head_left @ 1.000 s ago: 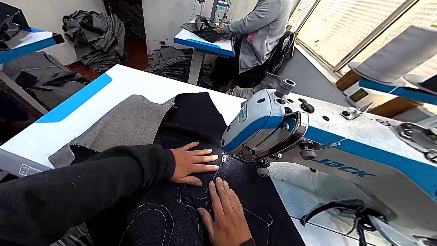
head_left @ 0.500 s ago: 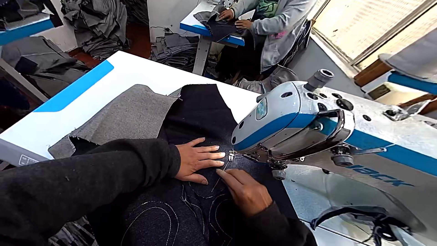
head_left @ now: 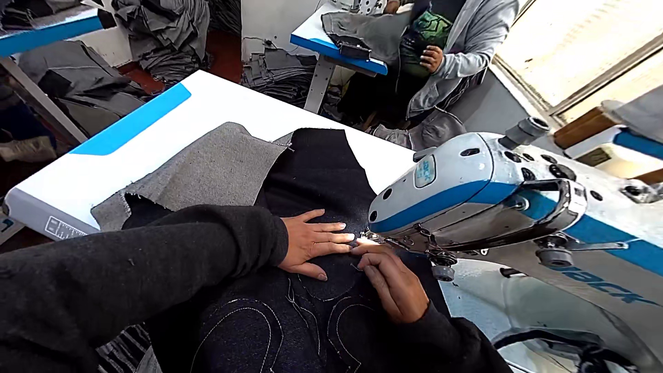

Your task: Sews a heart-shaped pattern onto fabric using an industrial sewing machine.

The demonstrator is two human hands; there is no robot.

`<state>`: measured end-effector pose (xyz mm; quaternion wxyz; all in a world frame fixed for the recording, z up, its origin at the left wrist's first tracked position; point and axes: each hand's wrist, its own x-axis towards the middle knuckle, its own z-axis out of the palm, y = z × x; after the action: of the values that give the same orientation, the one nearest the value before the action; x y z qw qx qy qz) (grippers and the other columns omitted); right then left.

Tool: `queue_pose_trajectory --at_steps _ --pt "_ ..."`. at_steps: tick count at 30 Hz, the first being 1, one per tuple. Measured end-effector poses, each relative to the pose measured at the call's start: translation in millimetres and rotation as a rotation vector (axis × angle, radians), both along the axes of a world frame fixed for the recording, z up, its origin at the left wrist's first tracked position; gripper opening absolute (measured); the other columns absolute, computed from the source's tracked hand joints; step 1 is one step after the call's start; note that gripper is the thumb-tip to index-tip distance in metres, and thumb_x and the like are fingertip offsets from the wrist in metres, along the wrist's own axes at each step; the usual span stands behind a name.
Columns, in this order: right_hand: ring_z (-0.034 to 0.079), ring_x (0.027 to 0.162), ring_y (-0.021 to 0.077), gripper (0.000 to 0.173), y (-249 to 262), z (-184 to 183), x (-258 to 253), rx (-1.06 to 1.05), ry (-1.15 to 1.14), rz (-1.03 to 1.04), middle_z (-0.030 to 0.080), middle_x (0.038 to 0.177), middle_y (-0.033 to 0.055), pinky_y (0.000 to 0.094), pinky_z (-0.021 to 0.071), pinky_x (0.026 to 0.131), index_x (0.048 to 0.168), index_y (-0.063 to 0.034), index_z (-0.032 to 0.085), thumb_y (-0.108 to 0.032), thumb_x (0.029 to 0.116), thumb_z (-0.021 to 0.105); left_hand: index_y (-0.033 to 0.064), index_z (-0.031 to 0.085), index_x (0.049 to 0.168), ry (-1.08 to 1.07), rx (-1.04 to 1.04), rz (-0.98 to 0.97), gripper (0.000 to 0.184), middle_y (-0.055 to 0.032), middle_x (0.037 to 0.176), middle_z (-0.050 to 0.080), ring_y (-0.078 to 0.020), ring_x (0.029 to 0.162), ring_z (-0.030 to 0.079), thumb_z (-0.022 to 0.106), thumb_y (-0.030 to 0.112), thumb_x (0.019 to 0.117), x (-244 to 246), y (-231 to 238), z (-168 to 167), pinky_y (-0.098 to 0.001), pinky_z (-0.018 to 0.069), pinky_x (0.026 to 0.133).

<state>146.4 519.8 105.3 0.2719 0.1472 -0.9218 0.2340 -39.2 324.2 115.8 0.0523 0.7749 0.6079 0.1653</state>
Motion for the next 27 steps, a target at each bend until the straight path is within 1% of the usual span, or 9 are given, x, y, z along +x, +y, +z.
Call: queue_pose_trajectory --at_steps 3,5,10,13,14,17,19,23,27 --pt "0.069 0.088 0.0144 0.032 -1 3 8 0.032 -0.022 -0.044 0.07 0.087 0.0043 0.0289 0.0563 0.085 0.094 -0.0067 0.067 -0.022 0.1067 0.042 0.0094 0.048 0.153 -0.009 -0.032 0.007 0.067 -0.0081 0.163 0.039 -0.0311 0.156 0.027 0.056 0.048 0.0982 1 0 3 -0.0651 0.0146 0.123" --pt "0.066 0.072 0.0197 0.031 2 9 10 0.092 0.006 -0.118 0.067 0.078 0.0075 0.0351 0.0542 0.071 0.096 -0.0029 0.067 -0.018 0.1049 0.042 0.0094 0.048 0.153 -0.004 -0.033 0.009 0.067 -0.0079 0.163 0.04 -0.0308 0.155 0.027 0.056 0.048 0.0983 2 0 4 -0.0648 0.015 0.123" --pt "0.072 0.075 0.0291 0.033 4 11 17 0.081 -0.061 -0.285 0.072 0.085 0.0154 0.0435 0.059 0.068 0.099 0.0028 0.072 -0.018 0.1008 0.047 0.0102 0.048 0.153 0.009 -0.04 0.019 0.068 -0.0074 0.164 0.039 -0.0304 0.156 0.026 0.056 0.049 0.0984 2 0 6 -0.0641 0.0148 0.123" --pt "0.069 0.068 0.0337 0.043 -7 9 23 0.107 -0.15 -0.426 0.07 0.088 0.019 0.05 0.0566 0.058 0.106 0.0055 0.071 -0.035 0.0939 0.063 0.0109 0.045 0.155 0.018 -0.062 0.03 0.069 -0.0072 0.165 0.037 -0.0301 0.156 0.024 0.056 0.049 0.099 3 0 7 -0.0638 0.013 0.124" --pt "0.069 0.07 0.0381 0.042 -12 9 24 0.137 -0.168 -0.457 0.069 0.09 0.0223 0.0533 0.0569 0.059 0.105 0.0071 0.071 -0.032 0.0918 0.068 0.0111 0.045 0.155 0.023 -0.058 0.029 0.069 -0.0071 0.165 0.037 -0.03 0.156 0.024 0.056 0.049 0.0988 3 0 6 -0.0638 0.0131 0.123" --pt "0.071 0.073 0.0423 0.024 -24 2 25 0.3 -0.064 -0.519 0.069 0.089 0.0245 0.0523 0.0571 0.054 0.088 0.0062 0.071 -0.017 0.0926 0.067 0.012 0.045 0.155 0.03 -0.058 0.028 0.068 -0.0063 0.165 0.036 -0.0296 0.157 0.023 0.054 0.049 0.0992 2 0 4 -0.0637 0.0132 0.124" --pt "0.071 0.069 0.0383 0.028 -20 -1 23 0.35 0.0 -0.526 0.068 0.086 0.0207 0.0484 0.0547 0.049 0.084 0.0023 0.069 -0.02 0.0964 0.059 0.0121 0.046 0.155 0.031 -0.055 0.027 0.067 -0.006 0.165 0.036 -0.0293 0.157 0.024 0.053 0.049 0.0997 2 0 3 -0.0639 0.014 0.123" --pt "0.07 0.079 0.0226 0.031 -2 11 26 -0.111 -0.214 -0.466 0.071 0.088 0.0107 0.0454 0.0566 0.07 0.093 -0.0015 0.073 -0.027 0.0974 0.057 0.0125 0.045 0.156 0.011 -0.07 0.038 0.067 -0.0062 0.166 0.035 -0.0297 0.157 0.023 0.053 0.048 0.1 4 -3 4 -0.0646 0.0127 0.123" --pt "0.062 0.066 -0.0022 0.021 17 11 35 -0.634 -0.285 -0.439 0.068 0.08 -0.0073 0.0171 0.0542 0.063 0.094 -0.0058 0.068 -0.02 0.0984 0.053 0.0145 0.045 0.156 0.023 -0.058 0.015 0.068 -0.0069 0.166 0.035 -0.0306 0.157 0.022 0.05 0.052 0.1 11 -9 0 -0.0655 0.0123 0.123"
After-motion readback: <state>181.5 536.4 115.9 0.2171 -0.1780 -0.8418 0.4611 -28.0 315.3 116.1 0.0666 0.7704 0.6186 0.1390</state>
